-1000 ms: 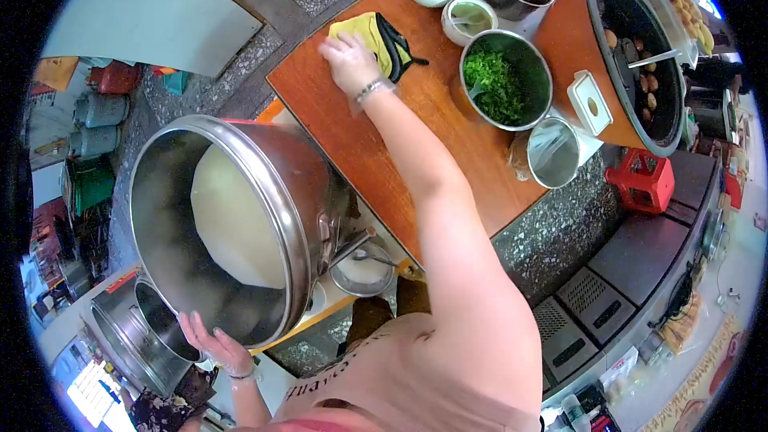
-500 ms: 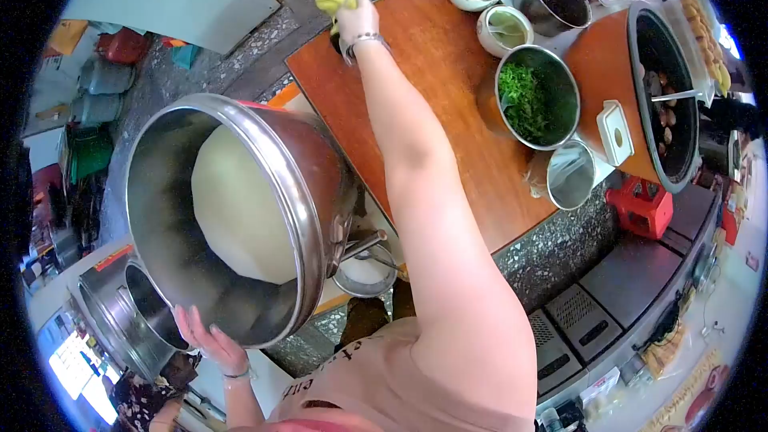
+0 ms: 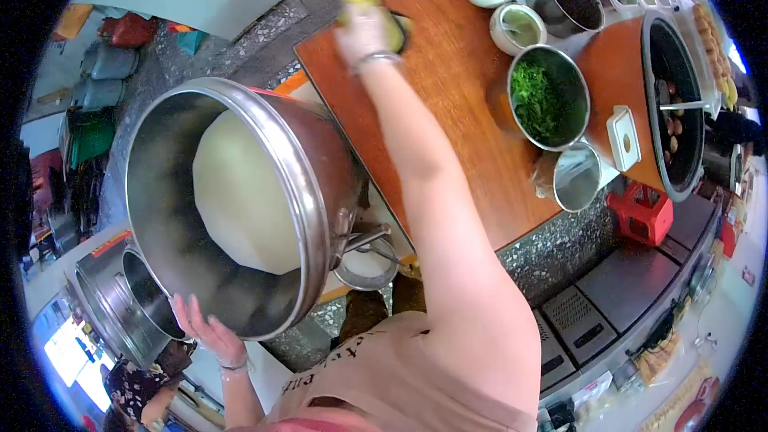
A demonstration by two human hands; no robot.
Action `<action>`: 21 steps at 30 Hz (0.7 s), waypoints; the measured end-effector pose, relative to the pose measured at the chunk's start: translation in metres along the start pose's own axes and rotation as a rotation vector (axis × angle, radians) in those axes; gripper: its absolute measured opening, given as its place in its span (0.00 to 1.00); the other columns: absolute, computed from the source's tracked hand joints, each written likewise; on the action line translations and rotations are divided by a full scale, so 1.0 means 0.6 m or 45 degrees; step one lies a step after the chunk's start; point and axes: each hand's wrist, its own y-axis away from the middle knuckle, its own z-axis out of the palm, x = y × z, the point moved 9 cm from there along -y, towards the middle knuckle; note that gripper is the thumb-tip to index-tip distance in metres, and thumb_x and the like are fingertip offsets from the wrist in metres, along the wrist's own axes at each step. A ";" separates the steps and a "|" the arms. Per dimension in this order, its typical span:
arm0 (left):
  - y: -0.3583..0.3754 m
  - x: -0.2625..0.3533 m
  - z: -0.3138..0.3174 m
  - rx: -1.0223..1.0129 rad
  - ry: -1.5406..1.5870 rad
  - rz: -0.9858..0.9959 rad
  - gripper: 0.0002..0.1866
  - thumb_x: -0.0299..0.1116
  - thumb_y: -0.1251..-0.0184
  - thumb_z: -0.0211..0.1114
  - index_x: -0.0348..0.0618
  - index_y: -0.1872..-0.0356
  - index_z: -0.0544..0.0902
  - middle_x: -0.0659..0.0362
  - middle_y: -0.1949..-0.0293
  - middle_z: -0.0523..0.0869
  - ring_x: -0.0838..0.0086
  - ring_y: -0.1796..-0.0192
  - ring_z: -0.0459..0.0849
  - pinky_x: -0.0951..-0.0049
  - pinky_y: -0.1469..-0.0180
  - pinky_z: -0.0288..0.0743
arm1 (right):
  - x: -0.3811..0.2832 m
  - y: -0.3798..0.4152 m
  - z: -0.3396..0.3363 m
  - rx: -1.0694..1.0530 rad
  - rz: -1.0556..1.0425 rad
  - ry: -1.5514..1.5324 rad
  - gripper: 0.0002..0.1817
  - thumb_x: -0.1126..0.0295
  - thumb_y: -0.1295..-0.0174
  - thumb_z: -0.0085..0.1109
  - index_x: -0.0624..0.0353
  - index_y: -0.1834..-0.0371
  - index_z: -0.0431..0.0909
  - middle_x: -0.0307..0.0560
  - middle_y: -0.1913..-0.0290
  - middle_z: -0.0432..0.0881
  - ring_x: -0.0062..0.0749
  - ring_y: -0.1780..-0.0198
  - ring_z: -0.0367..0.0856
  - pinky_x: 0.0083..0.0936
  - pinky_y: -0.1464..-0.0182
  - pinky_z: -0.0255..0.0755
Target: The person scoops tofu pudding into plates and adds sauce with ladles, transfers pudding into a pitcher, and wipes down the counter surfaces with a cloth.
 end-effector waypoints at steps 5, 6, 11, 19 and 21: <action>-0.012 0.013 -0.005 -0.008 -0.077 -0.001 0.22 0.30 0.29 0.44 0.33 0.36 0.66 0.39 0.31 0.58 0.45 0.28 0.54 0.48 0.28 0.47 | -0.117 0.067 0.035 -0.286 -0.502 -0.259 0.17 0.70 0.46 0.56 0.50 0.50 0.77 0.53 0.55 0.82 0.50 0.48 0.78 0.42 0.42 0.69; -0.011 0.013 -0.005 -0.003 -0.055 -0.006 0.22 0.30 0.29 0.44 0.33 0.36 0.66 0.39 0.31 0.58 0.44 0.28 0.54 0.47 0.28 0.46 | -0.118 0.091 0.012 -0.123 -0.656 -0.157 0.17 0.72 0.46 0.56 0.51 0.51 0.77 0.54 0.57 0.82 0.50 0.50 0.79 0.41 0.43 0.70; -0.006 0.002 -0.003 0.007 -0.036 -0.028 0.22 0.30 0.29 0.45 0.35 0.36 0.66 0.40 0.31 0.58 0.44 0.27 0.53 0.47 0.27 0.46 | 0.062 -0.009 -0.061 0.112 0.044 0.300 0.10 0.73 0.45 0.54 0.60 0.60 0.77 0.56 0.63 0.82 0.48 0.55 0.80 0.39 0.49 0.73; -0.008 0.009 -0.003 0.006 -0.083 0.013 0.22 0.33 0.27 0.43 0.36 0.35 0.67 0.45 0.30 0.59 0.50 0.26 0.54 0.52 0.27 0.46 | -0.073 0.011 0.056 -0.148 0.030 -0.221 0.09 0.70 0.41 0.51 0.58 0.59 0.77 0.55 0.62 0.83 0.49 0.56 0.82 0.41 0.51 0.74; -0.009 0.012 -0.003 -0.006 -0.061 0.025 0.22 0.31 0.28 0.44 0.36 0.35 0.66 0.43 0.30 0.59 0.47 0.26 0.53 0.49 0.27 0.46 | -0.123 0.030 0.086 -0.221 -0.230 -0.318 0.11 0.71 0.41 0.52 0.56 0.56 0.77 0.57 0.59 0.82 0.50 0.54 0.81 0.42 0.48 0.73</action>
